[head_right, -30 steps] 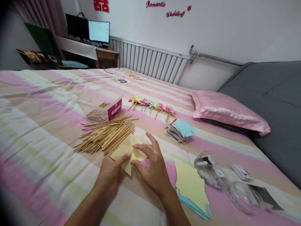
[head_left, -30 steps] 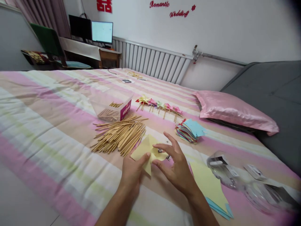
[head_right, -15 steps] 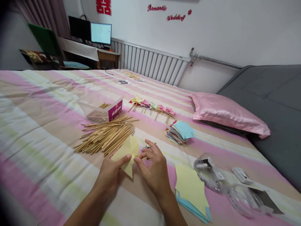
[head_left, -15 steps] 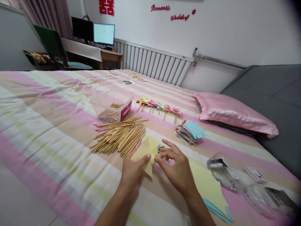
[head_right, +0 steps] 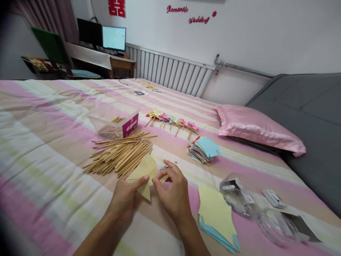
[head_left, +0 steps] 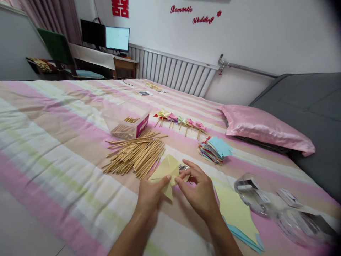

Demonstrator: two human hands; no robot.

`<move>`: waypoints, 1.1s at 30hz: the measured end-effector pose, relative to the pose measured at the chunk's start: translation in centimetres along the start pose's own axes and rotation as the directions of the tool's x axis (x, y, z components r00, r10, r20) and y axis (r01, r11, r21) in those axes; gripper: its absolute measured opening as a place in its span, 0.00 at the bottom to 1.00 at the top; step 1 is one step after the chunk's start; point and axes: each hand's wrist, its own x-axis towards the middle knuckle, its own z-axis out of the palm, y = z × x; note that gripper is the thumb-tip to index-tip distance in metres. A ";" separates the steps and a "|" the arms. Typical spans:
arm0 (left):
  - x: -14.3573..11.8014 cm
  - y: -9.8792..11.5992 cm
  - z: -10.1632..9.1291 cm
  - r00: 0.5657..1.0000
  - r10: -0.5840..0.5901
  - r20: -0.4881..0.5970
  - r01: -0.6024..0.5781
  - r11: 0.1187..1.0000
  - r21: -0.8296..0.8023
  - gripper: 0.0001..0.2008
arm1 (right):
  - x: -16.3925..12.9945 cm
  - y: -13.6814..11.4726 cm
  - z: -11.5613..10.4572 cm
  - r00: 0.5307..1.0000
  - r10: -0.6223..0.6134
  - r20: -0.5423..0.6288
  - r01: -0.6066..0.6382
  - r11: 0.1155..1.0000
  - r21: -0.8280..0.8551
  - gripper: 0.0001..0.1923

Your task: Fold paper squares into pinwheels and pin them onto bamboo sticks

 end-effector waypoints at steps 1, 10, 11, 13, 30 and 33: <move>0.0 0.0 0.0 1.000 0.004 0.011 -0.004 1.000 -0.027 0.33 | -0.1 0.1 0.2 0.999 0.043 -0.031 -0.041 0.997 0.065 0.08; -0.1 -0.5 0.1 1.000 0.018 0.005 -0.017 0.985 -0.172 0.32 | -0.2 -0.6 2.2 0.902 0.363 0.233 -0.426 0.660 0.619 0.26; -0.1 -0.6 0.2 1.000 0.023 0.007 -0.021 0.985 -0.171 0.32 | -0.2 -0.8 2.3 0.897 0.375 0.233 -0.432 0.638 0.637 0.23; -0.3 -0.7 0.4 0.999 0.028 0.016 -0.025 0.986 -0.165 0.32 | -0.3 -1.0 2.4 0.886 0.417 0.202 -0.436 0.601 0.670 0.18; -0.9 0.4 0.5 0.941 -0.216 0.259 0.214 0.976 0.038 0.11 | 0.8 0.9 -1.3 0.795 0.461 0.393 -0.601 0.515 0.611 0.12; -0.8 0.2 0.4 0.943 -0.228 0.243 0.207 0.972 0.109 0.12 | 0.8 1.2 -1.4 0.791 0.440 0.425 -0.612 0.580 0.537 0.13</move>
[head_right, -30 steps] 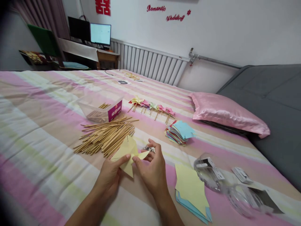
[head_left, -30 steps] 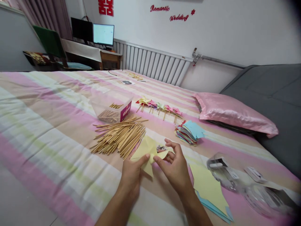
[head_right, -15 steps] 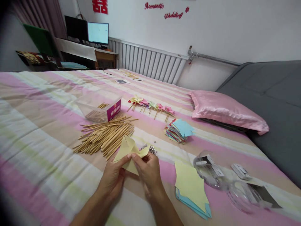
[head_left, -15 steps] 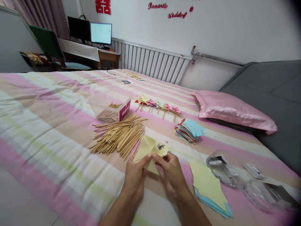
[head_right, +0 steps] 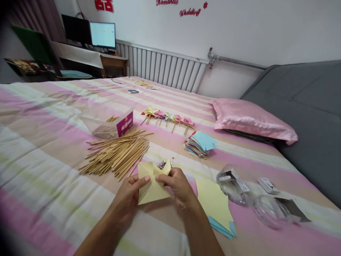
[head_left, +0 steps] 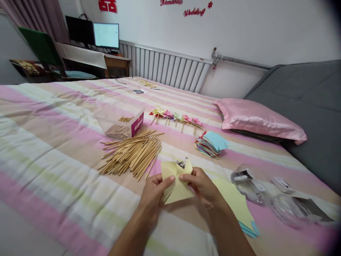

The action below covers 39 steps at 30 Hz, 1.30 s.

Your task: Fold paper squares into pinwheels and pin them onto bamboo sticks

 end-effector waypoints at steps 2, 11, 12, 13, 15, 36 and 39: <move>0.2 -0.2 -0.1 1.000 0.006 -0.009 -0.006 0.999 0.034 0.15 | 0.0 0.1 0.0 1.000 -0.022 0.010 0.023 0.998 -0.064 0.14; 0.5 -0.5 -0.5 0.997 0.027 -0.077 -0.020 0.996 0.091 0.19 | -0.2 0.1 0.4 0.997 -0.060 0.045 0.066 0.989 -0.131 0.11; 0.5 -0.5 -0.5 0.995 0.040 -0.093 -0.032 0.996 0.085 0.18 | -0.2 0.1 0.6 0.997 -0.074 0.035 0.078 0.988 -0.130 0.12; 0.5 -0.5 -0.5 0.993 0.055 -0.106 -0.047 0.996 0.076 0.18 | -0.2 0.0 0.7 0.995 -0.088 0.036 0.092 0.988 -0.127 0.13; 0.5 -0.4 -0.5 0.988 0.074 -0.133 -0.067 0.996 0.053 0.18 | -0.3 0.0 0.9 0.992 -0.122 0.044 0.126 0.985 -0.118 0.14; 0.8 0.4 -1.2 0.952 0.118 -0.283 -0.154 0.982 -0.111 0.16 | -2.1 -1.0 0.7 0.850 -0.525 -0.048 0.451 0.771 -0.449 0.11; 1.0 0.7 -1.6 0.955 0.125 -0.268 -0.169 0.974 -0.149 0.16 | -2.8 -1.5 0.6 0.920 -0.317 0.230 0.391 0.751 -0.532 0.16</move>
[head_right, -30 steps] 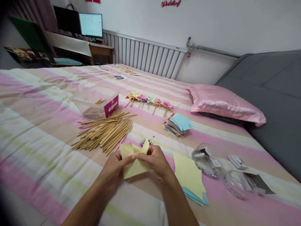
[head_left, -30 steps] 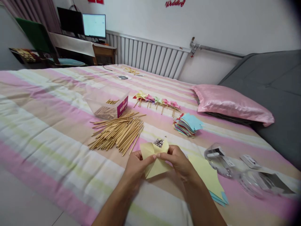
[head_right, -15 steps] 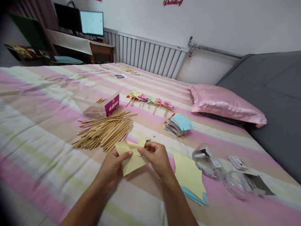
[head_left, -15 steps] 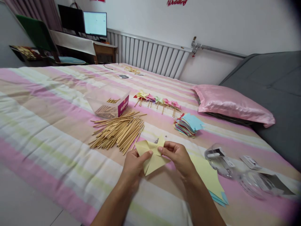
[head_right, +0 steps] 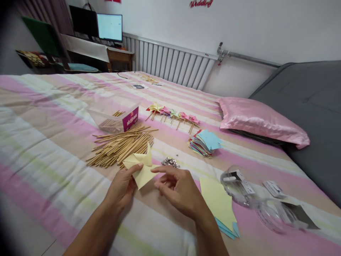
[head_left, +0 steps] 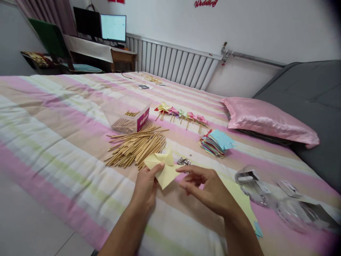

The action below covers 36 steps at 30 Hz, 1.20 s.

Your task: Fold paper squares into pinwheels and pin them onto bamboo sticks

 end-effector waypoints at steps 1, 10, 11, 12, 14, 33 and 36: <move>0.1 0.0 -0.1 1.000 -0.004 0.016 0.004 1.000 -0.016 0.17 | 0.0 0.1 0.0 0.997 0.008 0.074 -0.006 1.000 -0.019 0.18; -0.2 0.1 -0.2 0.994 -0.055 0.091 0.059 0.997 -0.040 0.18 | 1.7 2.1 2.2 0.997 -0.079 0.000 0.079 0.997 0.012 0.07; -0.3 0.1 -0.2 0.994 -0.050 0.100 0.055 0.998 -0.040 0.18 | 1.7 2.1 2.3 0.997 -0.076 -0.016 0.076 0.997 0.025 0.06; -0.4 0.1 -0.1 0.993 -0.044 0.112 0.049 0.998 -0.042 0.17 | 1.8 2.1 2.4 0.997 -0.072 -0.029 0.073 0.996 0.042 0.05; -0.6 0.0 0.0 0.991 -0.024 0.134 0.030 0.999 -0.045 0.16 | 1.8 2.1 2.7 0.997 -0.059 -0.057 0.064 0.994 0.092 0.05; -0.6 -0.6 0.5 0.990 0.099 0.099 -0.107 0.991 0.075 0.14 | 2.2 2.7 3.8 0.920 0.076 -0.386 -0.041 0.994 0.097 0.13; -0.8 -0.6 0.5 0.988 0.117 0.101 -0.127 0.987 0.101 0.13 | 2.1 2.6 3.8 0.917 0.077 -0.392 -0.042 0.994 0.096 0.13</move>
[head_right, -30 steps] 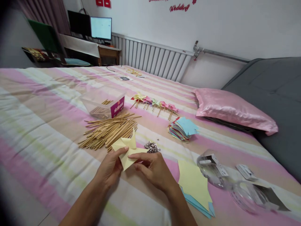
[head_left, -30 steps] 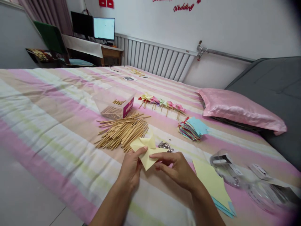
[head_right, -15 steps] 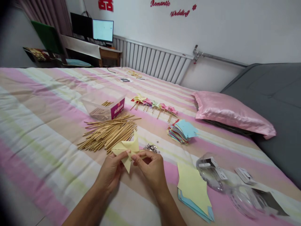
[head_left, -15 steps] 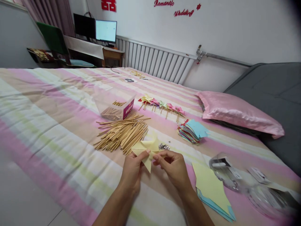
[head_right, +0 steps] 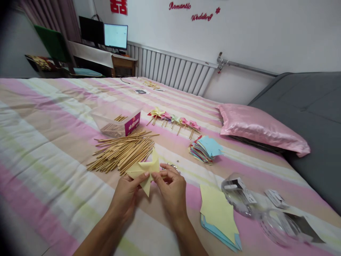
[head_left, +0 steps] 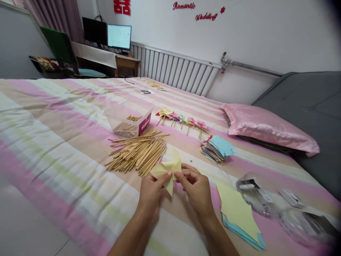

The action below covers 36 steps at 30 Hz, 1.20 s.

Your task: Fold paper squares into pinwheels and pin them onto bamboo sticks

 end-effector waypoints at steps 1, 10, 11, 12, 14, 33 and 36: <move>-0.1 0.0 0.0 1.000 0.002 -0.001 -0.002 1.000 0.006 0.13 | 0.0 0.0 0.0 1.000 -0.005 -0.002 0.005 1.000 0.001 0.13; 0.0 0.0 0.0 0.996 0.073 0.056 -0.079 0.992 0.101 0.11 | 0.0 -0.1 -0.1 0.999 -0.050 -0.019 0.049 0.999 -0.010 0.13; 0.1 -0.1 -0.1 0.996 0.069 0.050 -0.074 0.991 0.107 0.11 | 0.0 -0.1 -0.1 0.998 -0.052 -0.022 0.052 0.999 -0.010 0.13; 0.1 -0.2 -0.1 0.997 0.063 0.038 -0.067 0.992 0.109 0.11 | 0.0 0.0 -0.1 0.998 -0.053 -0.025 0.053 0.998 -0.013 0.13; 0.1 -0.4 -0.2 0.999 0.046 0.005 -0.046 0.994 0.101 0.11 | 0.1 0.0 -0.1 0.998 -0.053 -0.027 0.052 0.998 -0.027 0.13; -0.2 -1.3 0.8 0.995 -0.038 -0.090 0.025 0.989 -0.149 0.18 | -0.5 0.0 1.4 0.952 0.273 0.139 -0.305 0.819 0.486 0.19; -0.3 -1.6 0.9 0.994 -0.039 -0.107 0.027 0.993 -0.112 0.14 | -0.6 0.1 1.4 0.948 0.299 0.112 -0.314 0.807 0.500 0.17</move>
